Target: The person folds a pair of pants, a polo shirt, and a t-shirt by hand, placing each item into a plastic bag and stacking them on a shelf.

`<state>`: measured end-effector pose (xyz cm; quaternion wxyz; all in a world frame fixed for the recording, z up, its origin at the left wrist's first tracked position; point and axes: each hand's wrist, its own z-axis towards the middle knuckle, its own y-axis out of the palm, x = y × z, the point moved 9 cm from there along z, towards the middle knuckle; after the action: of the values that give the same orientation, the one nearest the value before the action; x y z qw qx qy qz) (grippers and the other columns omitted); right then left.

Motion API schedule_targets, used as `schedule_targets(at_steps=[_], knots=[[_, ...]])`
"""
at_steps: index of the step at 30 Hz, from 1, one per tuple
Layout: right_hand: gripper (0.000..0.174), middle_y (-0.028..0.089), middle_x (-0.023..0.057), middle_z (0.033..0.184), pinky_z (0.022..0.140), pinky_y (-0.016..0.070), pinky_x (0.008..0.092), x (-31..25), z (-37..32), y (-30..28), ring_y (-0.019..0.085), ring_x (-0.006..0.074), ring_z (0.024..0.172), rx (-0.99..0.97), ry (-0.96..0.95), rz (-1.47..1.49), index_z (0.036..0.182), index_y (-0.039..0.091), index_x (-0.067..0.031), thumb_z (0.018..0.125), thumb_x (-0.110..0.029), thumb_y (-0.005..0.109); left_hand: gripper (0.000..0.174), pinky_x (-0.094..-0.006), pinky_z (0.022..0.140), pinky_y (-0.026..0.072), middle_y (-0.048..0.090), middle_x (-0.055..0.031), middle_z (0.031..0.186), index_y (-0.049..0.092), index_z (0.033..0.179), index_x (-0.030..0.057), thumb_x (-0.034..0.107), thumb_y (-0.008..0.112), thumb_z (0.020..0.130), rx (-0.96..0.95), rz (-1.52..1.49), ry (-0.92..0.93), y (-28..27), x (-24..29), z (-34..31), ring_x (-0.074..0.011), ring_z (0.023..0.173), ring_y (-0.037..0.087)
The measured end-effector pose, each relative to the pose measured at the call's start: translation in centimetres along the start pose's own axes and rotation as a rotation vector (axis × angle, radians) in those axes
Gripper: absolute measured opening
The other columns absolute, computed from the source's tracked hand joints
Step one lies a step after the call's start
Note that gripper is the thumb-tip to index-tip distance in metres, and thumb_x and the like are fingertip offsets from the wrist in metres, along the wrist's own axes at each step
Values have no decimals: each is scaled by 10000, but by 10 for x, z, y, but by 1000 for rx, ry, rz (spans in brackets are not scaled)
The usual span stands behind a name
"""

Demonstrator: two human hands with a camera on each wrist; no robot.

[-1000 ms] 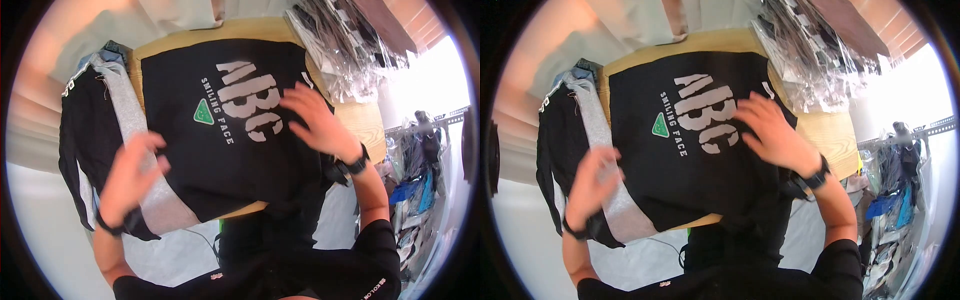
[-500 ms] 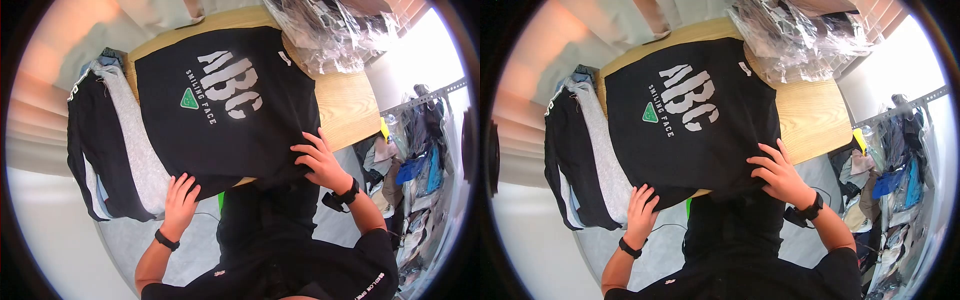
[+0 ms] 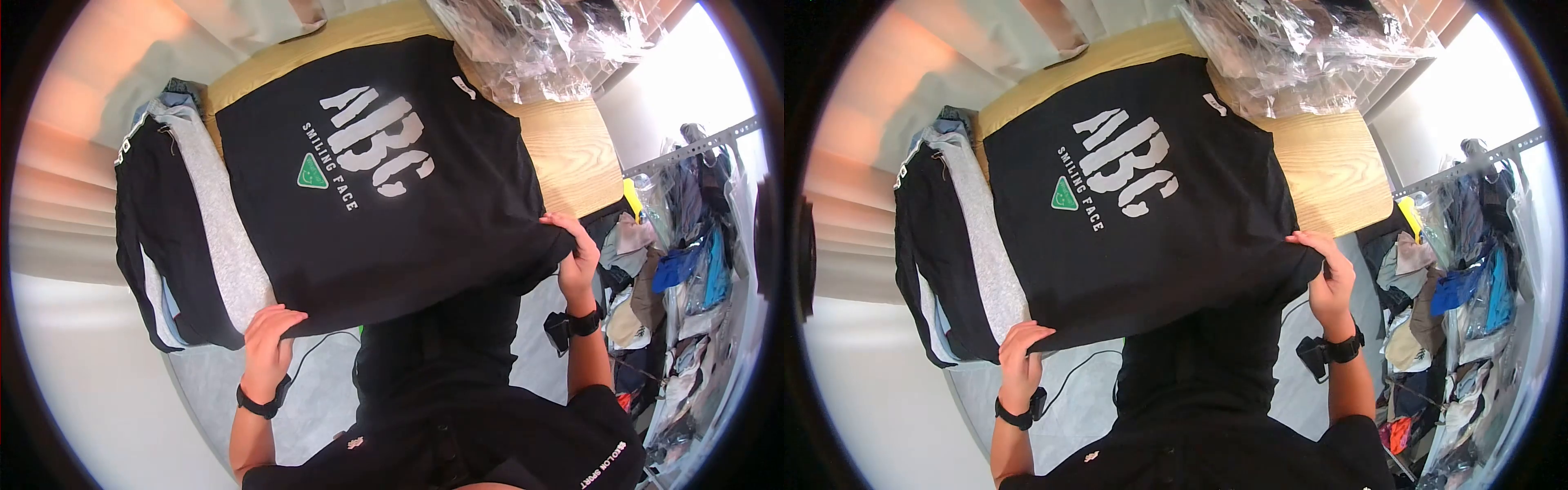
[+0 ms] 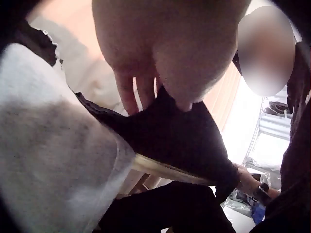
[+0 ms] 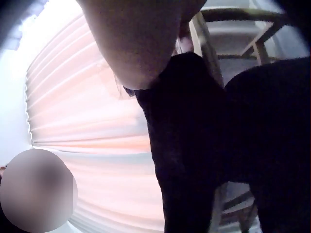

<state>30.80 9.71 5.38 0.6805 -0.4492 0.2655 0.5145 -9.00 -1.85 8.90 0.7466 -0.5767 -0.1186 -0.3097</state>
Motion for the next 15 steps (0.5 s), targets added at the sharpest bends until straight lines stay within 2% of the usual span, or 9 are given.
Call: schedule_targets(at_steps=[2, 5, 7, 8, 10, 11, 12, 14, 15], knots=[[255, 658, 154, 967, 876, 435, 313, 11, -6, -2, 599, 235, 951, -27, 48, 12, 1027, 606, 48, 787, 78, 524, 272, -399, 819, 501, 670, -97, 864, 630, 868, 30, -116, 608, 639, -66, -18, -15, 8, -6, 1, -287, 820, 634], [240, 626, 137, 1005, 856, 435, 295, 11, -15, 3, 596, 225, 917, -65, 28, -194, 999, 601, 50, 775, 96, 528, 265, -375, 798, 495, 665, -100, 867, 639, 885, 32, -90, 633, 650, -156, -61, -38, 17, -13, 1, -288, 830, 623], [271, 570, 95, 1057, 828, 435, 273, 17, -27, -13, 566, 178, 909, 195, 93, -213, 1048, 564, 18, 794, 104, 523, 262, -363, 789, 492, 661, -102, 872, 641, 893, 32, -77, 644, 655, -190, -89, -46, 19, -13, 2, -287, 839, 619], [271, 570, 95, 1057, 828, 435, 273, 24, -35, -12, 566, 178, 909, 196, 99, -217, 1048, 564, 18, 794, 104, 523, 243, -358, 781, 489, 658, -105, 882, 641, 903, 29, -58, 649, 677, -219, -137, -137, 21, -18, 3, -291, 840, 615], [312, 521, 56, 1094, 814, 427, 257, 65, -58, -16, 523, 125, 920, 319, 436, 195, 1122, 510, -36, 834, 84, 510, 225, -352, 774, 487, 654, -108, 892, 642, 914, 25, -39, 654, 699, -253, -186, -226, 19, -22, 7, -296, 842, 611], [330, 522, 44, 1098, 817, 418, 248, 68, -62, -13, 495, 92, 940, 287, 539, 271, 1164, 474, -55, 854, 46, 524, 211, -340, 774, 486, 651, -111, 896, 634, 933, 19, -12, 656, 725, -342, -179, -205, 24, -19, 10, -295, 842, 612], [330, 522, 44, 1098, 817, 418, 248, 60, -61, -16, 495, 92, 940, 291, 541, 270, 1164, 474, -55, 854, 46, 524, 203, -328, 775, 485, 649, -115, 900, 626, 953, 14, 15, 657, 752, -431, -172, -184, 27, -16, 13, -294, 843, 613], [365, 527, 49, 1122, 845, 412, 259, 68, -77, -17, 518, 126, 963, 358, 875, 341, 1202, 458, -22, 852, 2, 557, 200, -315, 779, 483, 650, -111, 911, 616, 972, 8, 43, 652, 778, -460, -270, -229, 19, -18, 23, -261, 847, 618], [365, 527, 49, 1122, 845, 412, 259, 68, -81, -16, 518, 126, 963, 362, 880, 340, 1202, 458, -22, 852, 2, 557, 203, -301, 783, 481, 651, -107, 921, 606, 991, 3, 72, 647, 804, -485, -370, -278, 16, -19, 28, -229, 852, 623]])
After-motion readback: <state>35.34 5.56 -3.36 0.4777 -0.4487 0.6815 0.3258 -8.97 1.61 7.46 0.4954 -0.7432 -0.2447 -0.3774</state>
